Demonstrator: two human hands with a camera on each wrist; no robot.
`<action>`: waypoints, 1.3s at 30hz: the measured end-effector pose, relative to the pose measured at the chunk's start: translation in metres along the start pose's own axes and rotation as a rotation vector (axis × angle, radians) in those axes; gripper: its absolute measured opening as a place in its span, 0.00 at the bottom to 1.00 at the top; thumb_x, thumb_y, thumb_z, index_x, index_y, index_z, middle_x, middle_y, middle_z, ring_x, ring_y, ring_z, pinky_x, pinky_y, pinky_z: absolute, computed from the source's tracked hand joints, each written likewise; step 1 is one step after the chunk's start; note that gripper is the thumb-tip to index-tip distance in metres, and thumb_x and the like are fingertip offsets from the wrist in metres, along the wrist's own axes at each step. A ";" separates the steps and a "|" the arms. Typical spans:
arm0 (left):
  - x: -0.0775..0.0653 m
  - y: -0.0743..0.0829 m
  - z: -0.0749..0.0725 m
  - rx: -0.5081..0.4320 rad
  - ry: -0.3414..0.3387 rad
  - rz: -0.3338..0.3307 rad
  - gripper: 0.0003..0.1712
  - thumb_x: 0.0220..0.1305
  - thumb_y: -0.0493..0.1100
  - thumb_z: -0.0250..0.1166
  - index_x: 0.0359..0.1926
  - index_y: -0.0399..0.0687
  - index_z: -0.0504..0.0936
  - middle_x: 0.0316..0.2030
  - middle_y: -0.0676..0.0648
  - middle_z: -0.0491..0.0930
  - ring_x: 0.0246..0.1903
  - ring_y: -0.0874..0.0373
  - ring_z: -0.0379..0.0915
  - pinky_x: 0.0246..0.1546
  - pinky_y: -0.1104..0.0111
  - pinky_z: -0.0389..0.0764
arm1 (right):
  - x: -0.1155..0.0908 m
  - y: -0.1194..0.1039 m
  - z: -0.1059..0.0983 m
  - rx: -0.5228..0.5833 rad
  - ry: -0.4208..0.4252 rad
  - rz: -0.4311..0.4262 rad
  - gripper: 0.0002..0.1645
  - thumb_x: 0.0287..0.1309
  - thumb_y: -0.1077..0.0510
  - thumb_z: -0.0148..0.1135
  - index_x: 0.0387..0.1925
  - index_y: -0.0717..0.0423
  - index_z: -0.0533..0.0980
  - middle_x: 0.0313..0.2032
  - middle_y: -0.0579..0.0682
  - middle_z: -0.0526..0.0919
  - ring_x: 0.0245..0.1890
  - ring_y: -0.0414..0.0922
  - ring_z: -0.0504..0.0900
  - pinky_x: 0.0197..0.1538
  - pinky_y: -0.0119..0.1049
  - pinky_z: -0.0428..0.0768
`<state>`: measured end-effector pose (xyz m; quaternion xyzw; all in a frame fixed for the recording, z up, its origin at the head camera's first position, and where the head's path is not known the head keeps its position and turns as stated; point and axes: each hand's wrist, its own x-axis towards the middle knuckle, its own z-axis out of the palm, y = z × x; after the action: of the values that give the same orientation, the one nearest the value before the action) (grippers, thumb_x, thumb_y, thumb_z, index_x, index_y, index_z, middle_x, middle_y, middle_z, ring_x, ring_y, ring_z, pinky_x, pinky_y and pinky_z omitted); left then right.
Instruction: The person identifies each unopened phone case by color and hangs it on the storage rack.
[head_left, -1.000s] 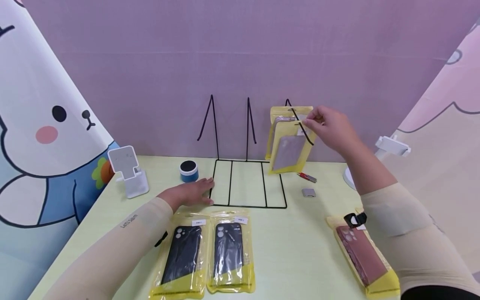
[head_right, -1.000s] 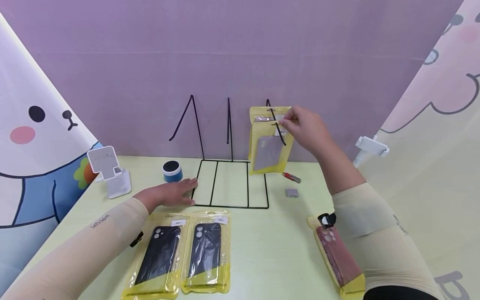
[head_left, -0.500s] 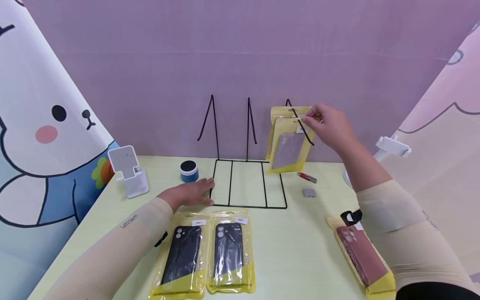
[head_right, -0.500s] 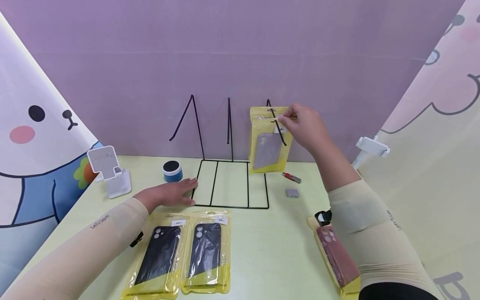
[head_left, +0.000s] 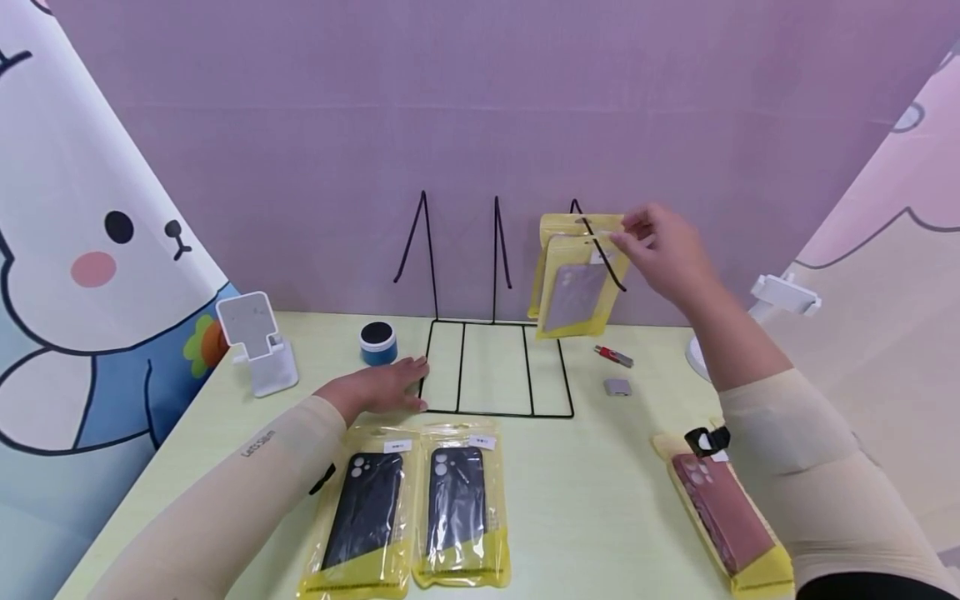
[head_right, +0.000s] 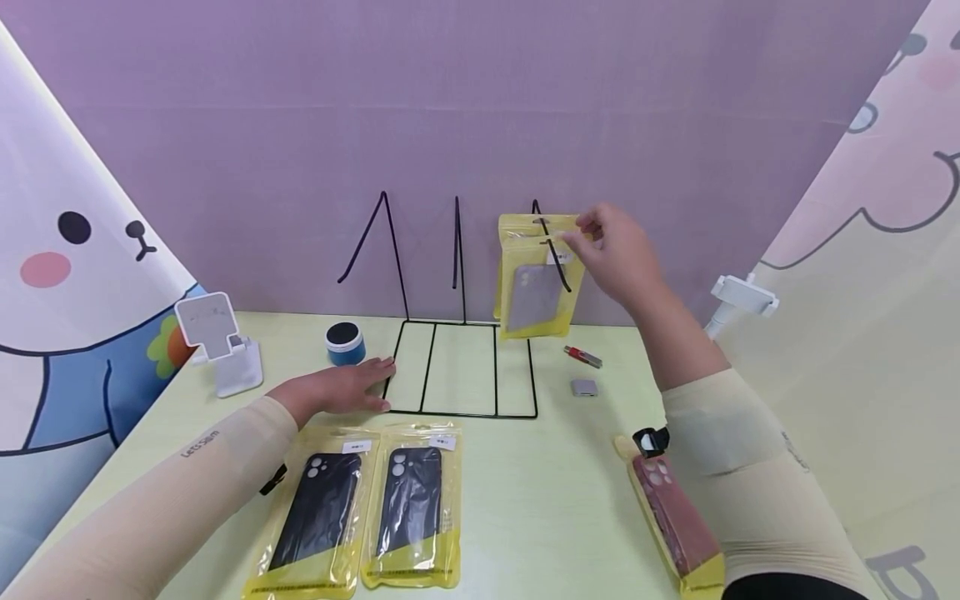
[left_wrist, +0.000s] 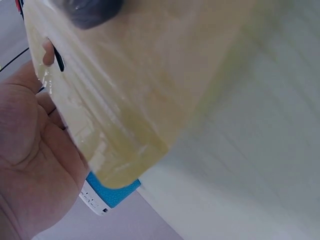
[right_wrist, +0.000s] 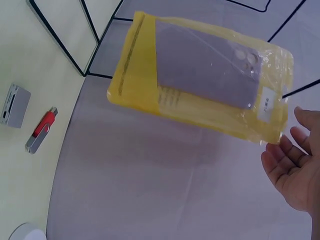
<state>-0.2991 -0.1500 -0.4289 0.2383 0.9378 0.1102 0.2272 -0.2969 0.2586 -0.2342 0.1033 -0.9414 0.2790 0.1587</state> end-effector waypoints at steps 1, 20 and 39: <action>0.000 0.000 0.000 0.000 0.000 0.001 0.48 0.69 0.62 0.57 0.78 0.50 0.45 0.78 0.45 0.39 0.77 0.45 0.33 0.75 0.49 0.47 | -0.003 0.001 -0.002 0.010 0.007 -0.001 0.32 0.68 0.39 0.53 0.58 0.61 0.70 0.52 0.58 0.76 0.51 0.55 0.77 0.52 0.53 0.77; 0.002 -0.002 -0.002 0.044 0.012 0.011 0.47 0.69 0.63 0.55 0.78 0.49 0.45 0.78 0.43 0.39 0.77 0.44 0.35 0.75 0.49 0.48 | -0.093 0.084 -0.003 -0.099 -0.226 0.067 0.32 0.69 0.41 0.55 0.57 0.65 0.69 0.50 0.64 0.78 0.50 0.60 0.78 0.51 0.60 0.77; 0.000 0.000 -0.002 0.021 0.007 0.011 0.48 0.69 0.62 0.56 0.78 0.49 0.46 0.78 0.43 0.39 0.77 0.45 0.35 0.75 0.49 0.48 | -0.171 0.151 0.036 -0.297 -0.588 0.191 0.46 0.54 0.35 0.67 0.60 0.67 0.69 0.50 0.70 0.77 0.47 0.63 0.78 0.49 0.61 0.76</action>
<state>-0.3004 -0.1504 -0.4277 0.2455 0.9384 0.1026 0.2207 -0.1900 0.3807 -0.3985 0.0664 -0.9826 0.1110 -0.1330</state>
